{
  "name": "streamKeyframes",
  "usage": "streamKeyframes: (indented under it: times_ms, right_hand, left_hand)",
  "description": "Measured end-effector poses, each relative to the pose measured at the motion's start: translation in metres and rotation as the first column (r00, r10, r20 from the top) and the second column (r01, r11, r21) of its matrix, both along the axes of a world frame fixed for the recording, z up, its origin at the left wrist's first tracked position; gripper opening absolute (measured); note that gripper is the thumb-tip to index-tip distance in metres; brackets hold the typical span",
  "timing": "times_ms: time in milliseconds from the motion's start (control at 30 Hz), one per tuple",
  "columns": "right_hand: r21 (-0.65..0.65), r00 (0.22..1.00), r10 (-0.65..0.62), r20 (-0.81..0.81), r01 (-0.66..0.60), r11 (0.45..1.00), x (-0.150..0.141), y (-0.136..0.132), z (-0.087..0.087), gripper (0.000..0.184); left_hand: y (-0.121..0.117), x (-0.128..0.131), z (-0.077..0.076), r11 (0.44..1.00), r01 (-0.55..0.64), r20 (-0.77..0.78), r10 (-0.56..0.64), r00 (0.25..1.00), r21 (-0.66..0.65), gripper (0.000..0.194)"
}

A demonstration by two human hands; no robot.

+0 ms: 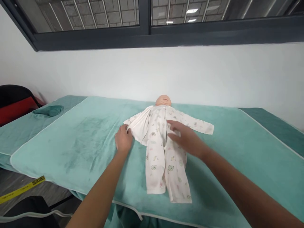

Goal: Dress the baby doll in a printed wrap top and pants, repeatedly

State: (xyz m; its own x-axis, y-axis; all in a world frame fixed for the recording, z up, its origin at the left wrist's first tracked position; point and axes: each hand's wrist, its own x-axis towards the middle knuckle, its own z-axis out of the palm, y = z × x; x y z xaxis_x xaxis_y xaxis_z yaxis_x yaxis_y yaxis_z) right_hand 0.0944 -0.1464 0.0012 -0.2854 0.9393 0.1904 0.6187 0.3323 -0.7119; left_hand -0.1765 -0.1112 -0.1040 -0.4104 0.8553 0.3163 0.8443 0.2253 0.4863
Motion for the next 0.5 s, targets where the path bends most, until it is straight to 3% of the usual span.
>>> streamKeyframes:
  times_ms: [100, 200, 333, 433, 500]
  right_hand:
    - [0.157, 0.996, 0.046, 0.083, -0.059, 0.986, 0.003, -0.025, -0.028, 0.007]
    - [0.219, 0.999, -0.004, 0.053, -0.008, 0.976, 0.011, -0.044, -0.043, 0.012]
    - [0.216, 0.998, -0.067, -0.020, 0.070, 0.974, 0.007, -0.042, -0.034, 0.016]
    - [0.326, 0.997, -0.068, 0.042, 0.050, 0.944, -0.011, -0.015, -0.022, 0.019]
    - [0.379, 0.986, -0.029, 0.165, -0.036, 0.925, -0.025, 0.013, -0.018, 0.025]
  left_hand:
    - [0.000, 0.000, -0.001, 1.000, 0.001, -0.033, -0.001, 0.999, -0.011, 0.032]
    - [0.001, -0.001, -0.001, 0.999, 0.019, -0.053, -0.021, 0.998, -0.036, 0.033]
    - [0.000, -0.001, 0.000, 0.999, 0.019, -0.029, -0.020, 0.999, -0.033, 0.033]
    - [-0.001, -0.002, 0.001, 1.000, 0.020, -0.001, -0.021, 1.000, -0.022, 0.033]
    - [-0.001, -0.003, 0.001, 1.000, 0.026, 0.022, -0.026, 0.999, -0.017, 0.033]
